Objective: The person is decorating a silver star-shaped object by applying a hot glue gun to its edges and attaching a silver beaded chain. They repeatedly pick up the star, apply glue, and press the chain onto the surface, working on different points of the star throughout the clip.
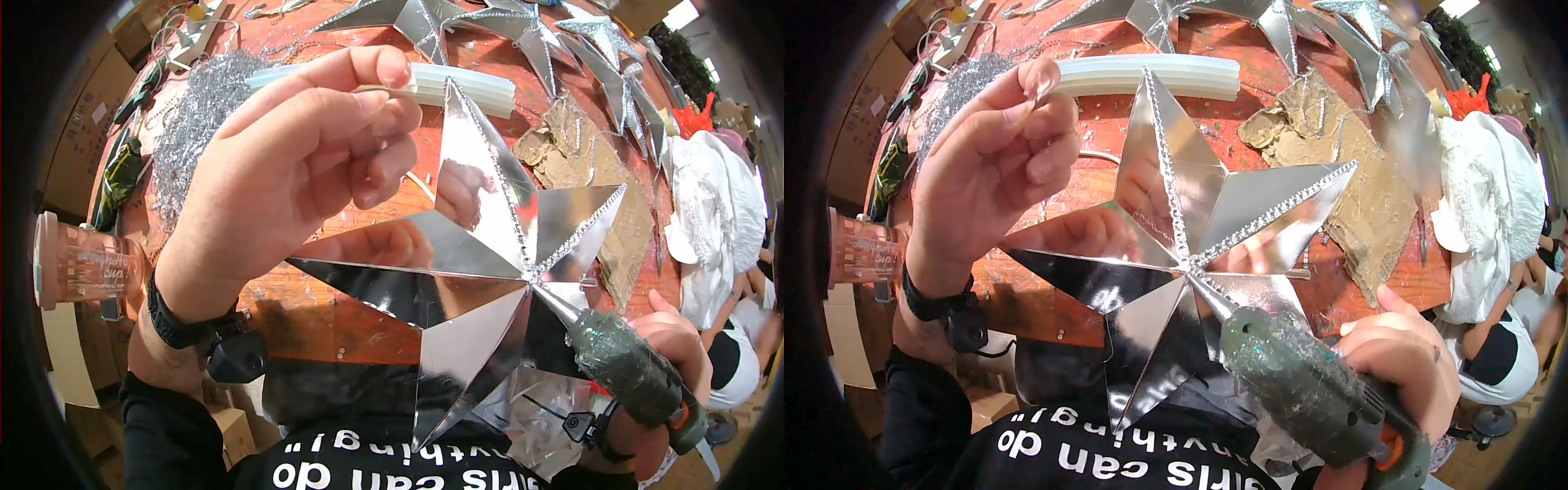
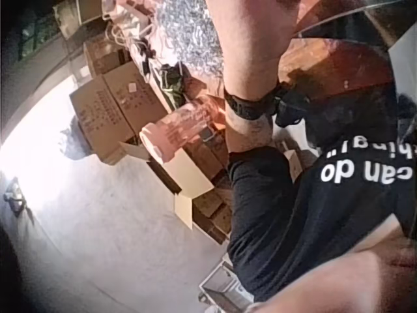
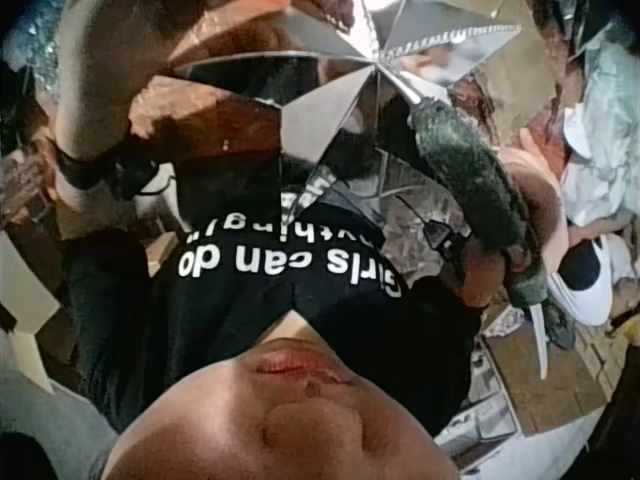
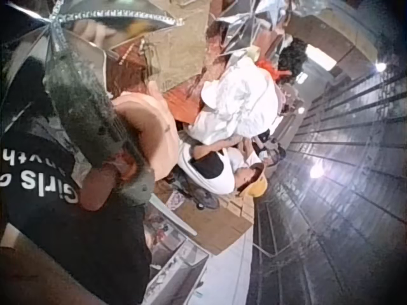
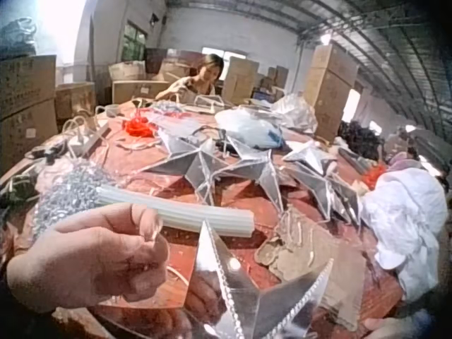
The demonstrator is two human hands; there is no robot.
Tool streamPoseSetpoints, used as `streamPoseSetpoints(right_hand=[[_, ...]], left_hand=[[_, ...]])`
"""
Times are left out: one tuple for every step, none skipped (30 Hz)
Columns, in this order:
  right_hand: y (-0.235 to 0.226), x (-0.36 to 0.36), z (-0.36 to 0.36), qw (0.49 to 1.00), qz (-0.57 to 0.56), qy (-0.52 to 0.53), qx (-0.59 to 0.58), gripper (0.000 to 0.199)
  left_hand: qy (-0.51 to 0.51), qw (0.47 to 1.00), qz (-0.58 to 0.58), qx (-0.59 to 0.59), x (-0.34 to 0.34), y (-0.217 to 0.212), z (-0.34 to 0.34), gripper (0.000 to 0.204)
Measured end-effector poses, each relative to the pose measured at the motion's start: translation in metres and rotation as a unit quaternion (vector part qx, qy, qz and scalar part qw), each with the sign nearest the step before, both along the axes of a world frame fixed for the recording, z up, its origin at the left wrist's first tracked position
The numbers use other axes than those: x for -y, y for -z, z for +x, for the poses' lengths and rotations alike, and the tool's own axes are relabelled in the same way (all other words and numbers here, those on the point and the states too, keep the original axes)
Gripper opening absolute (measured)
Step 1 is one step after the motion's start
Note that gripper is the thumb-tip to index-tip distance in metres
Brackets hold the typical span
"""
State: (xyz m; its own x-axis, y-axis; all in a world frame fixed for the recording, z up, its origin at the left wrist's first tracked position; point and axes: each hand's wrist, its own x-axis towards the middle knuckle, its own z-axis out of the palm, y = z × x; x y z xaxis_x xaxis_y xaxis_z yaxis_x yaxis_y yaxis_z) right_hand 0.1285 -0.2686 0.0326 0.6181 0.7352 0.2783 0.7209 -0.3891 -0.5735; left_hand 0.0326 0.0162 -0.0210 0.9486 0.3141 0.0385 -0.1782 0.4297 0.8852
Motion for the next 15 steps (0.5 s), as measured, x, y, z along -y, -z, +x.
streamPoseSetpoints(right_hand=[[-0.002,-0.001,-0.001,1.0,-0.003,0.001,-0.002,0.033],[-0.003,0.0,-0.001,1.0,-0.007,0.0,-0.001,0.033],[-0.003,-0.001,-0.001,1.0,-0.01,-0.004,0.0,0.033],[-0.002,0.001,0.001,1.0,-0.014,-0.01,0.005,0.033],[0.0,0.002,0.003,1.0,-0.013,-0.018,0.005,0.034],[0.0,0.004,0.003,1.0,-0.012,-0.025,0.007,0.034],[0.0,0.004,0.004,0.999,-0.006,-0.035,0.005,0.035],[0.0,0.005,0.004,0.999,0.001,-0.041,0.007,0.036],[0.003,0.004,0.005,0.999,0.008,-0.05,0.008,0.037],[0.006,0.004,0.005,0.998,0.015,-0.055,0.012,0.039],[0.007,0.004,0.004,0.998,0.014,-0.056,0.012,0.04],[0.005,0.005,0.003,0.999,0.01,-0.05,0.015,0.041],[0.002,0.007,0.001,0.999,-0.002,-0.04,0.014,0.041],[-0.001,0.01,0.0,0.998,-0.033,-0.039,0.021,0.041],[-0.001,0.011,0.002,0.997,-0.059,-0.048,0.025,0.04]], left_hand=[[-0.007,1.0,-0.007,-0.005,0.0,0.0,0.001,0.019],[-0.014,1.0,-0.015,-0.01,0.0,0.0,0.002,0.021],[-0.02,1.0,-0.011,-0.01,0.001,0.0,0.001,0.02],[-0.027,1.0,-0.007,-0.011,0.002,0.0,0.001,0.02],[-0.032,0.999,-0.004,-0.011,0.003,0.0,0.0,0.02],[-0.025,1.0,-0.006,-0.01,0.003,0.0,0.0,0.019],[-0.017,1.0,-0.008,-0.009,0.002,-0.001,-0.001,0.018],[-0.01,1.0,-0.01,-0.008,0.002,-0.001,-0.002,0.017],[-0.009,1.0,-0.003,-0.001,0.001,0.0,-0.002,0.016],[-0.008,1.0,0.004,0.005,0.0,0.002,-0.003,0.016],[-0.007,1.0,0.012,0.012,-0.001,0.003,-0.004,0.016],[-0.008,1.0,0.022,0.016,0.0,0.003,-0.002,0.016],[-0.008,0.999,0.033,0.02,0.001,0.001,-0.001,0.016],[-0.008,0.999,0.043,0.024,0.002,0.0,0.001,0.016],[-0.009,0.999,0.048,0.022,0.002,0.0,-0.001,0.016]])
